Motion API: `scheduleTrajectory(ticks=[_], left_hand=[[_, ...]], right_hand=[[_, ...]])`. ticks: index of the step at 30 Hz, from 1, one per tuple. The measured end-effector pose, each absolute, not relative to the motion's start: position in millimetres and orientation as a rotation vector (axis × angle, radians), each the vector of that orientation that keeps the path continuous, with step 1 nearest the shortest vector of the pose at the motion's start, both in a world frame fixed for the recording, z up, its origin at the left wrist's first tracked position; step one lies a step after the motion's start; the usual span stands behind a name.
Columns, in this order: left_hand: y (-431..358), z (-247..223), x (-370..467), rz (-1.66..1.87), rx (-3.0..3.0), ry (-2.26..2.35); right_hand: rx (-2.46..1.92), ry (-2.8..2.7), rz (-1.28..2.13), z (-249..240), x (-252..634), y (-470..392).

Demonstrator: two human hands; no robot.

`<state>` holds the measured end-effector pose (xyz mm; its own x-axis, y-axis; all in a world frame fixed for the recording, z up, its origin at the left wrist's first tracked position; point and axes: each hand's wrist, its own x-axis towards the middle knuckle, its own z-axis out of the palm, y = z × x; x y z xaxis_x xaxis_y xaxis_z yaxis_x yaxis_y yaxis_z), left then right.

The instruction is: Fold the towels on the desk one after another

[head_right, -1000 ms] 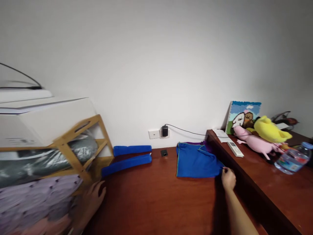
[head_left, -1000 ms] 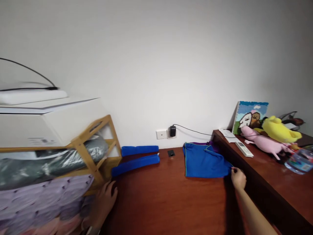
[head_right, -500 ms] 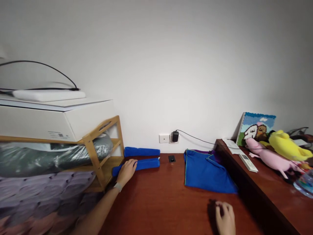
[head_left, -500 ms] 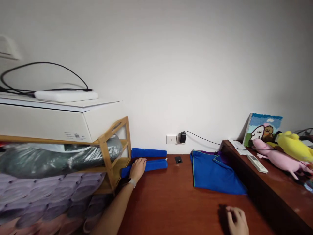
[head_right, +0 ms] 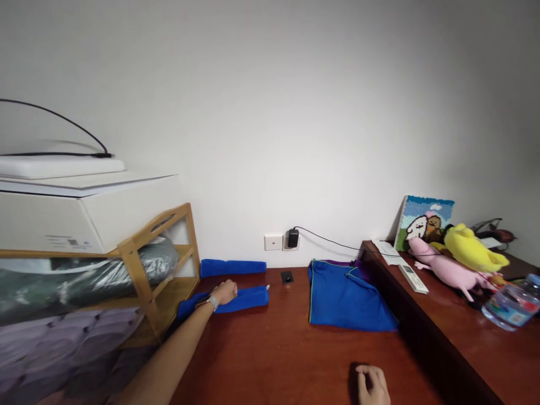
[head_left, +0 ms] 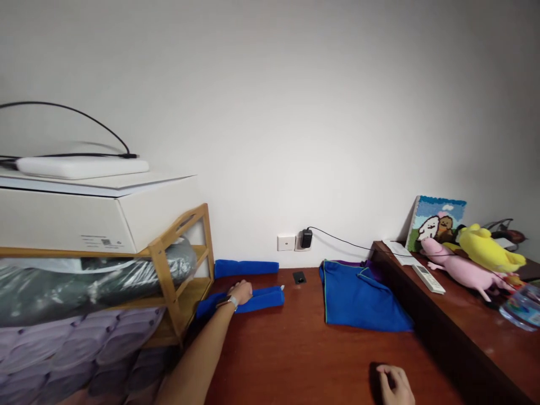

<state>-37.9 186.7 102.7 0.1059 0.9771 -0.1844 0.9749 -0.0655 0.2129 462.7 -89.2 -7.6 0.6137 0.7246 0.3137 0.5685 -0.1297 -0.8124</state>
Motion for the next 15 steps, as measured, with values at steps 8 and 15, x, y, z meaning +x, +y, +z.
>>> scheduleTrajectory(ticks=[8, 15], left_hand=[[138.9, 184.7, -15.1, 0.394, 2.316, 1.949], [88.1, 346.2, -2.3, 1.025, 2.731, 1.662]], right_hand=[[-1.726, -1.090, 0.231, 11.0, 450.2, -90.0], [-1.635, -1.112, 0.210, 29.5, 429.2, -106.5]])
